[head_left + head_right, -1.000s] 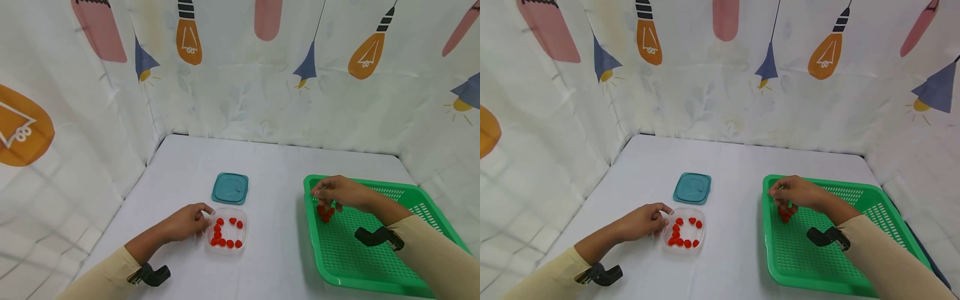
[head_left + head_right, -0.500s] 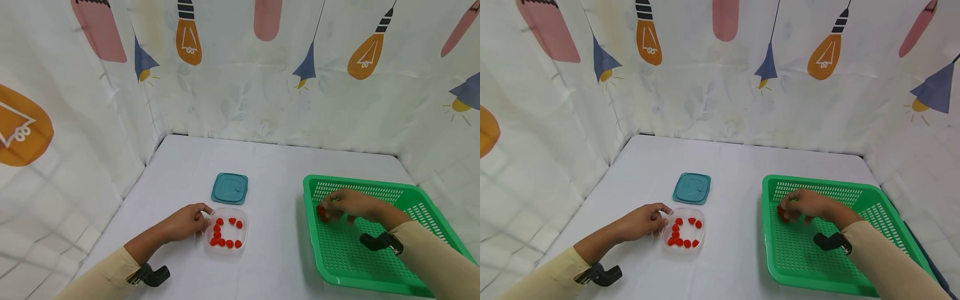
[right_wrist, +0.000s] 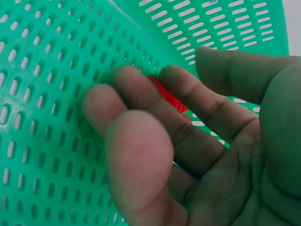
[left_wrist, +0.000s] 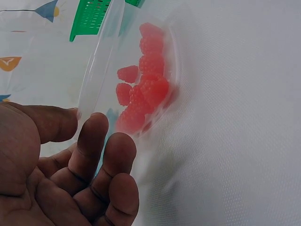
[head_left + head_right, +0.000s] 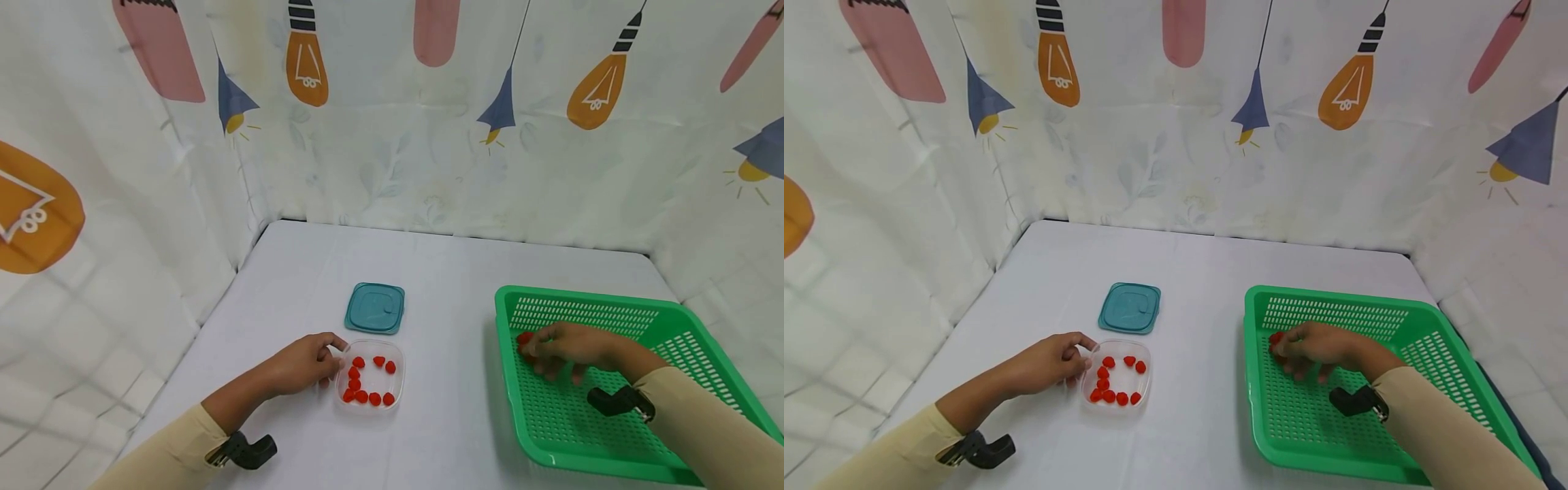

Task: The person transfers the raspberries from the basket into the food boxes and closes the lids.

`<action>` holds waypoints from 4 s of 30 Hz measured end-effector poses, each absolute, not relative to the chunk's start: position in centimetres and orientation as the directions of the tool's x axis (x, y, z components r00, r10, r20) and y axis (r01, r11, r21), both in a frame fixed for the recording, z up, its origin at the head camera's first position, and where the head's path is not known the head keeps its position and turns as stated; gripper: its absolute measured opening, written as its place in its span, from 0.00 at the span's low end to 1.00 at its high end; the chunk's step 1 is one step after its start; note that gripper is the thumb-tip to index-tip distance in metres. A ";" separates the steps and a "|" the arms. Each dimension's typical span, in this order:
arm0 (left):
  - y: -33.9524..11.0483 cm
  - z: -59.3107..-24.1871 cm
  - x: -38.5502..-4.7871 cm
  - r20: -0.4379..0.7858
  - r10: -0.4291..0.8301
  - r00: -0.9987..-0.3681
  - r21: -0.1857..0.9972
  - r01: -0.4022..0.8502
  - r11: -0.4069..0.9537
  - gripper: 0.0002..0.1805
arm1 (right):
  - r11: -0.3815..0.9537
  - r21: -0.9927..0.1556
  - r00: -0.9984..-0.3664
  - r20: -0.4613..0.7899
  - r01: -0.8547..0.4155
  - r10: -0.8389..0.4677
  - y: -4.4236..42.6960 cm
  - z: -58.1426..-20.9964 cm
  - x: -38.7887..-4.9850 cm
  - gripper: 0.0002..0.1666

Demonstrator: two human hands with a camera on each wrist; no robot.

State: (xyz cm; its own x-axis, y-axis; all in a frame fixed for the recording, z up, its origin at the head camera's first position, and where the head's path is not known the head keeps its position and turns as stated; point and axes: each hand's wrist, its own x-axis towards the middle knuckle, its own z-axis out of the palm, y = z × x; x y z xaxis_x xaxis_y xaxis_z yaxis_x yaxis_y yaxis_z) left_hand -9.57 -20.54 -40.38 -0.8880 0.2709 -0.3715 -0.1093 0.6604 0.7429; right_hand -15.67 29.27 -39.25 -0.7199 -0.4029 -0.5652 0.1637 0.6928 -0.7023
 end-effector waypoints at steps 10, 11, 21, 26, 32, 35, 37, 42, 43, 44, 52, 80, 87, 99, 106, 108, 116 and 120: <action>-20.6 -40.6 -9.6 -0.370 0.267 -0.890 0.737 -0.107 0.667 0.17 | 0.722 -0.664 -0.736 -0.585 0.193 -0.341 29.5 -39.0 -15.4 0.21; -20.6 -40.6 -9.6 -0.369 0.267 -0.890 0.737 -0.105 0.667 0.17 | 0.724 -0.663 -0.736 -0.585 0.191 -0.341 29.5 -39.0 -15.4 0.20; -20.6 -40.7 -9.6 -0.365 0.267 -0.892 0.742 -0.106 0.662 0.18 | 0.739 -0.655 -0.726 -0.584 0.157 -0.363 29.7 -38.8 -15.4 0.19; -20.6 -40.7 -9.6 -0.367 0.266 -0.891 0.741 -0.107 0.663 0.17 | 0.732 -0.670 -0.727 -0.562 0.121 -0.395 29.9 -38.9 -15.3 0.17; -20.6 -40.6 -9.6 -0.367 0.269 -0.890 0.743 -0.106 0.661 0.18 | 0.737 -0.673 -0.733 -0.536 0.072 -0.419 29.9 -39.4 -15.5 0.11; -20.6 -40.5 -9.6 -0.368 0.269 -0.890 0.744 -0.108 0.660 0.18 | 0.737 -0.675 -0.740 -0.515 0.039 -0.433 29.8 -39.6 -15.6 0.10; -20.6 -40.5 -9.6 -0.370 0.267 -0.890 0.742 -0.111 0.661 0.18 | 0.736 -0.676 -0.744 -0.502 0.020 -0.441 29.7 -39.7 -15.5 0.10; -20.6 -40.5 -9.6 -0.372 0.267 -0.889 0.740 -0.111 0.663 0.17 | 0.759 -0.651 -0.750 -0.497 -0.009 -0.435 29.4 -39.6 -15.2 0.11; -20.6 -40.5 -9.6 -0.372 0.268 -0.889 0.740 -0.110 0.664 0.17 | 0.766 -0.642 -0.751 -0.500 -0.013 -0.432 29.4 -39.6 -15.1 0.12; -20.6 -40.4 -9.6 -0.371 0.268 -0.889 0.739 -0.109 0.665 0.17 | 0.773 -0.635 -0.752 -0.501 -0.018 -0.429 29.4 -39.6 -15.1 0.12; -20.6 -40.4 -9.6 -0.370 0.263 -0.891 0.737 -0.109 0.668 0.17 | 0.769 -0.637 -0.751 -0.482 -0.053 -0.452 29.5 -39.7 -14.8 0.09; -20.6 -40.2 -9.6 -0.372 0.278 -0.886 0.740 -0.101 0.665 0.16 | 0.686 -0.717 -0.770 -0.369 -0.120 -0.520 27.2 -33.7 -17.4 0.13; -20.5 -40.2 -9.6 -0.374 0.273 -0.886 0.737 -0.105 0.668 0.17 | 0.678 -0.727 -0.777 -0.364 -0.108 -0.513 26.3 -32.2 -17.6 0.15; -20.5 -40.3 -9.6 -0.373 0.274 -0.886 0.741 -0.107 0.663 0.17 | 0.663 -0.739 -0.757 -0.367 -0.116 -0.541 23.8 -30.7 -18.2 0.10; -20.6 -40.5 -9.6 -0.371 0.274 -0.887 0.740 -0.105 0.664 0.17 | 0.642 -0.760 -0.750 -0.364 -0.104 -0.552 21.7 -30.3 -18.4 0.11; -20.6 -40.5 -9.5 -0.370 0.272 -0.888 0.740 -0.105 0.664 0.16 | 0.636 -0.765 -0.748 -0.364 -0.099 -0.555 21.1 -30.2 -18.5 0.11; -20.6 -40.5 -9.5 -0.364 0.270 -0.891 0.744 -0.104 0.660 0.16 | 0.618 -0.778 -0.730 -0.358 -0.112 -0.583 18.7 -30.0 -18.4 0.10; -20.6 -40.5 -9.5 -0.359 0.271 -0.893 0.745 -0.099 0.660 0.16 | 0.615 -0.781 -0.724 -0.359 -0.113 -0.589 17.5 -30.1 -18.3 0.10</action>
State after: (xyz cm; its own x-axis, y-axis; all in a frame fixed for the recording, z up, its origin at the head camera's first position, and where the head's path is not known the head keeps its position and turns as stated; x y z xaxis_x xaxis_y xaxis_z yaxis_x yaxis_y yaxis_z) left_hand -9.50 -20.62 -40.49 -0.8930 0.2712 -0.3591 -0.0989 0.6602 0.7446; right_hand -18.30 17.54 -30.08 -0.7239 -0.5891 -0.3590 -0.1130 0.6146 -0.7807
